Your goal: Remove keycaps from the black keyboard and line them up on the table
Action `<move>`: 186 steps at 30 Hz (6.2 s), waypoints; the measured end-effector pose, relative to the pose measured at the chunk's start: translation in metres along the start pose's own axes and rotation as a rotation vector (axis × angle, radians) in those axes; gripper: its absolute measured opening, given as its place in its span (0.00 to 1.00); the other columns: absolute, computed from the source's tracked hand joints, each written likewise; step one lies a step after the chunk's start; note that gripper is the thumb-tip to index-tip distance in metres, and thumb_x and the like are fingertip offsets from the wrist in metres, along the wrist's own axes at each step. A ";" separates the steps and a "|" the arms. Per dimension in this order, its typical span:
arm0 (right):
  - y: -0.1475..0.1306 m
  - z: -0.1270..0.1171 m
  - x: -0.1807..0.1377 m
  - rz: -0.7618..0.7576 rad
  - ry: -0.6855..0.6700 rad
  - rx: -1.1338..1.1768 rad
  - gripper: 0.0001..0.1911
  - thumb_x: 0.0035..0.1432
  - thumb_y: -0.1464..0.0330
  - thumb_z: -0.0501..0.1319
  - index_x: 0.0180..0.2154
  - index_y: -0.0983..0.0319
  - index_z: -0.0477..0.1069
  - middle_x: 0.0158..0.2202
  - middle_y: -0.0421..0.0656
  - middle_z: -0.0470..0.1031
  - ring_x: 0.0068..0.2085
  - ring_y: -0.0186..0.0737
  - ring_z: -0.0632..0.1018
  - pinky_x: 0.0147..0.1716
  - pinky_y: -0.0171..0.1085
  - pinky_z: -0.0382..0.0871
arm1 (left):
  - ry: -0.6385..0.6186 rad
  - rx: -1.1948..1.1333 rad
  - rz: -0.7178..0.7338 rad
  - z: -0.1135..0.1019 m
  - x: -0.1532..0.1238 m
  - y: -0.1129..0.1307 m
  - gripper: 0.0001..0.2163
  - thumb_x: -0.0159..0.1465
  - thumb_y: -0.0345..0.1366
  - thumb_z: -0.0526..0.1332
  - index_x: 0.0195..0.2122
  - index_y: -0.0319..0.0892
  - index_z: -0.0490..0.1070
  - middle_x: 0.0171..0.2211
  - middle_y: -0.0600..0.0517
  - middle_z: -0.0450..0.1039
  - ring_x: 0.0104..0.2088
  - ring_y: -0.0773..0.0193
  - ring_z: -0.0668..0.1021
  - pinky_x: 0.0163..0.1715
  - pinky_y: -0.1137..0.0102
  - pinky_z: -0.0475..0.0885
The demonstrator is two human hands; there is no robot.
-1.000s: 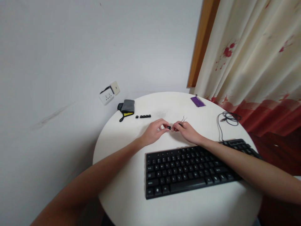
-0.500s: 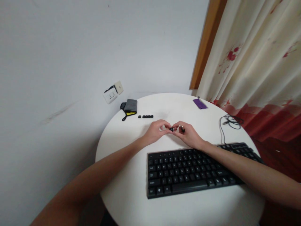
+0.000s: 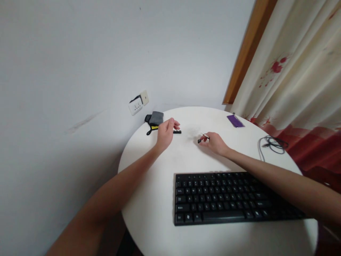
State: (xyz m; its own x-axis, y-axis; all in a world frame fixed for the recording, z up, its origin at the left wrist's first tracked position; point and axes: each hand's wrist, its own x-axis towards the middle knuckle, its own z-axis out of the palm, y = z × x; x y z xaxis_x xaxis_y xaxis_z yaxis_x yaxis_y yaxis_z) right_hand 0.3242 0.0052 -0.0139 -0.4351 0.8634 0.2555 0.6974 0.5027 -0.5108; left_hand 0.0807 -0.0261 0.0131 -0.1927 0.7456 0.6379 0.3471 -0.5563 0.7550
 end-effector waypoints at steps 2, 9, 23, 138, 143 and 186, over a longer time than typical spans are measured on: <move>-0.001 0.012 0.018 0.056 -0.032 -0.032 0.10 0.52 0.64 0.66 0.36 0.62 0.80 0.32 0.45 0.79 0.33 0.41 0.76 0.33 0.36 0.64 | 0.054 0.006 -0.005 -0.007 0.007 -0.010 0.25 0.70 0.52 0.48 0.29 0.38 0.74 0.23 0.50 0.73 0.26 0.67 0.75 0.28 0.72 0.67; -0.012 0.041 0.070 0.111 -0.065 -0.035 0.11 0.52 0.65 0.67 0.37 0.63 0.80 0.33 0.45 0.80 0.33 0.40 0.77 0.31 0.34 0.65 | 0.103 0.025 -0.037 -0.019 0.014 -0.032 0.27 0.69 0.54 0.48 0.28 0.38 0.74 0.21 0.50 0.72 0.24 0.68 0.74 0.26 0.72 0.65; -0.010 0.055 0.098 0.030 -0.132 -0.016 0.12 0.52 0.66 0.66 0.40 0.62 0.80 0.33 0.43 0.79 0.33 0.37 0.75 0.34 0.33 0.65 | 0.094 0.015 -0.007 -0.022 0.015 -0.033 0.27 0.69 0.54 0.47 0.28 0.39 0.74 0.21 0.50 0.72 0.25 0.67 0.75 0.28 0.71 0.67; -0.030 0.015 -0.022 0.140 0.119 0.796 0.30 0.60 0.45 0.53 0.25 0.64 0.70 0.20 0.46 0.75 0.19 0.34 0.73 0.18 0.32 0.65 | -0.781 -0.006 -0.120 0.024 -0.035 0.017 0.08 0.60 0.36 0.66 0.38 0.40 0.72 0.35 0.51 0.75 0.36 0.66 0.76 0.42 0.68 0.72; -0.034 0.013 -0.024 0.213 0.041 0.847 0.29 0.61 0.45 0.53 0.30 0.65 0.72 0.24 0.48 0.78 0.24 0.37 0.78 0.21 0.32 0.69 | -0.759 0.030 -0.054 0.024 -0.036 0.012 0.09 0.59 0.35 0.67 0.40 0.41 0.71 0.36 0.51 0.74 0.36 0.65 0.77 0.42 0.68 0.72; -0.041 0.010 -0.033 -0.134 0.149 0.454 0.14 0.59 0.63 0.62 0.42 0.65 0.77 0.30 0.41 0.75 0.25 0.31 0.65 0.26 0.33 0.59 | -0.472 0.030 0.046 0.025 -0.031 0.008 0.08 0.56 0.40 0.70 0.34 0.42 0.79 0.33 0.50 0.78 0.35 0.63 0.77 0.34 0.69 0.70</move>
State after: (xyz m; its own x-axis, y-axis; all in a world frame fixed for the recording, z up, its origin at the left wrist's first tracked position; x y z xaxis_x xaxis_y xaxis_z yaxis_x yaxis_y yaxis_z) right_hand 0.3044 -0.0444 -0.0102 -0.3949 0.8058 0.4412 0.3077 0.5685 -0.7630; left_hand 0.1119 -0.0446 -0.0044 0.2589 0.8094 0.5270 0.3735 -0.5871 0.7182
